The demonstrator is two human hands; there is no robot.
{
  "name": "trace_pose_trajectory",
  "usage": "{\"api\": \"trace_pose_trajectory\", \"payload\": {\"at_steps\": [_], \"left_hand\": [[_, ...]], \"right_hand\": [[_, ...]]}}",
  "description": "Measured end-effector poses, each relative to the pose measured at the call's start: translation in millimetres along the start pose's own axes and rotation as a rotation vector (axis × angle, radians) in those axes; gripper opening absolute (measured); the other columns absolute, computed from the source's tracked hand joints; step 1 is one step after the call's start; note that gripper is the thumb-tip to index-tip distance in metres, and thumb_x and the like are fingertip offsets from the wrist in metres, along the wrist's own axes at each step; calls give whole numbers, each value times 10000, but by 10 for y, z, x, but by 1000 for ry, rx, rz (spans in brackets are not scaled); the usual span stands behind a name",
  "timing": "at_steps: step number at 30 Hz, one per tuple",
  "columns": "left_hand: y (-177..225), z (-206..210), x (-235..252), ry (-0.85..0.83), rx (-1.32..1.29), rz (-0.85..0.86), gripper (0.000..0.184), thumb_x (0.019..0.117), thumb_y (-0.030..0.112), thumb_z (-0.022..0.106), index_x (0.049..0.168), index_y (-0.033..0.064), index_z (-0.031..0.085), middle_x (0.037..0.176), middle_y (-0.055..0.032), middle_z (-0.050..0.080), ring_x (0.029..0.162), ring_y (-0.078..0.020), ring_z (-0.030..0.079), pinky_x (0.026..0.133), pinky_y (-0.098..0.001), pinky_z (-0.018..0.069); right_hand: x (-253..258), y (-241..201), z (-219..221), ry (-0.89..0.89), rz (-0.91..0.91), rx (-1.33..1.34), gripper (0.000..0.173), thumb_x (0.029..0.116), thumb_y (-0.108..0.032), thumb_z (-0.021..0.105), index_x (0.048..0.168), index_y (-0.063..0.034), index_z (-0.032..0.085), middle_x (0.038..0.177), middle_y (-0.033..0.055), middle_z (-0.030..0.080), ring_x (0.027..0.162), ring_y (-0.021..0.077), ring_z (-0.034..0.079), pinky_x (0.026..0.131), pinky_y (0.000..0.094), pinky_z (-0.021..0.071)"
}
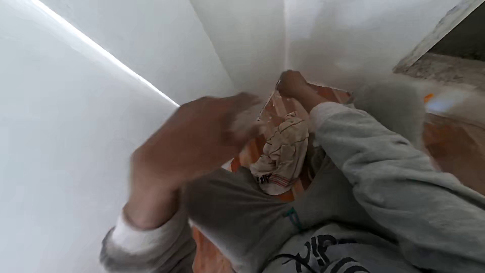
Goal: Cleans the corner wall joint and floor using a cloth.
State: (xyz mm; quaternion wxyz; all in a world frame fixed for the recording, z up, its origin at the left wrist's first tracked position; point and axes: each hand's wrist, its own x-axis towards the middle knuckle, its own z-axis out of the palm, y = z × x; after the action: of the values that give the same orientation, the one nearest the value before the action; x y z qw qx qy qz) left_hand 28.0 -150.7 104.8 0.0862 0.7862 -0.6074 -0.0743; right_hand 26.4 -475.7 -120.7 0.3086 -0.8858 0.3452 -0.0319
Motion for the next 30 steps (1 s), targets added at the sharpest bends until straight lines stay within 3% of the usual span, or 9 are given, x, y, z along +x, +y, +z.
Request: {"api": "trace_pose_trajectory", "payload": {"at_steps": [2, 5, 7, 9, 12, 18, 22, 25, 30], "left_hand": [[42, 141, 615, -138, 25, 54, 429, 1032, 436, 550, 1381, 203, 638, 1073, -69, 739, 919, -267, 710, 783, -556, 557], [-108, 775, 1047, -68, 61, 68, 252, 1002, 307, 649, 1106, 82, 697, 892, -138, 683, 847, -349, 682, 716, -549, 538], [-302, 1437, 1071, -124, 116, 21, 189, 954, 216, 694, 1052, 55, 696, 969, -164, 686, 922, -371, 673, 825, -580, 528], [-366, 1879, 855, -500, 80, -76, 209, 981, 144, 621, 1095, -17, 692, 1104, -240, 672, 1065, -441, 635, 943, -653, 459], [-263, 1928, 857, -1000, -44, -73, 301, 1030, 219, 584, 1213, -15, 635, 1152, -259, 654, 1108, -464, 628, 876, -646, 493], [-101, 1945, 1006, -795, -39, 98, 412, 994, 59, 574, 1405, 31, 560, 1358, -227, 599, 1266, -444, 568, 1056, -628, 428], [-181, 1983, 870, -591, 141, 148, 356, 905, 45, 682, 1260, 27, 685, 1152, -221, 691, 1073, -425, 662, 938, -575, 514], [-253, 2088, 767, -628, 135, 129, 334, 925, 63, 652, 1256, 48, 689, 1117, -197, 692, 1023, -395, 667, 867, -541, 538], [-395, 2044, 682, -581, -17, 139, 291, 908, 160, 669, 1184, 89, 728, 1053, -140, 710, 942, -347, 682, 773, -509, 534]], "right_hand": [[24, 236, 319, -30, 100, 47, 529, 986, -283, 651, 1366, 74, 560, 1317, 327, 608, 1246, 491, 587, 1020, 702, 455], [-109, 553, 703, -132, 276, 105, 486, 1058, -242, 559, 1393, 110, 533, 1407, 356, 535, 1343, 501, 504, 1099, 660, 391], [76, 1014, 1130, -109, 377, 66, 508, 1061, -310, 544, 1364, 96, 561, 1417, 359, 523, 1358, 526, 475, 1079, 707, 380], [234, 1377, 1541, -70, 501, 21, 596, 1040, -450, 526, 1351, 54, 585, 1434, 339, 517, 1374, 525, 453, 1069, 743, 363], [365, 1550, 2005, -14, 554, 23, 712, 1028, -572, 494, 1468, -12, 489, 1524, 336, 412, 1422, 549, 370, 1063, 770, 338], [237, 1368, 2750, 67, 120, 97, 400, 1066, -321, 533, 1374, -82, 621, 1415, 257, 566, 1261, 478, 576, 971, 702, 482], [-102, 860, 2550, -36, 105, 159, 458, 1080, -408, 500, 1449, -144, 563, 1413, 200, 588, 1237, 416, 615, 952, 643, 521], [177, 724, 2817, -55, 120, 98, 420, 1058, -424, 519, 1348, -148, 645, 1277, 190, 645, 1127, 403, 656, 841, 628, 547], [78, 590, 2793, -115, 152, 162, 480, 1039, -442, 580, 1418, -146, 585, 1319, 187, 629, 1189, 406, 629, 907, 630, 529]]}}
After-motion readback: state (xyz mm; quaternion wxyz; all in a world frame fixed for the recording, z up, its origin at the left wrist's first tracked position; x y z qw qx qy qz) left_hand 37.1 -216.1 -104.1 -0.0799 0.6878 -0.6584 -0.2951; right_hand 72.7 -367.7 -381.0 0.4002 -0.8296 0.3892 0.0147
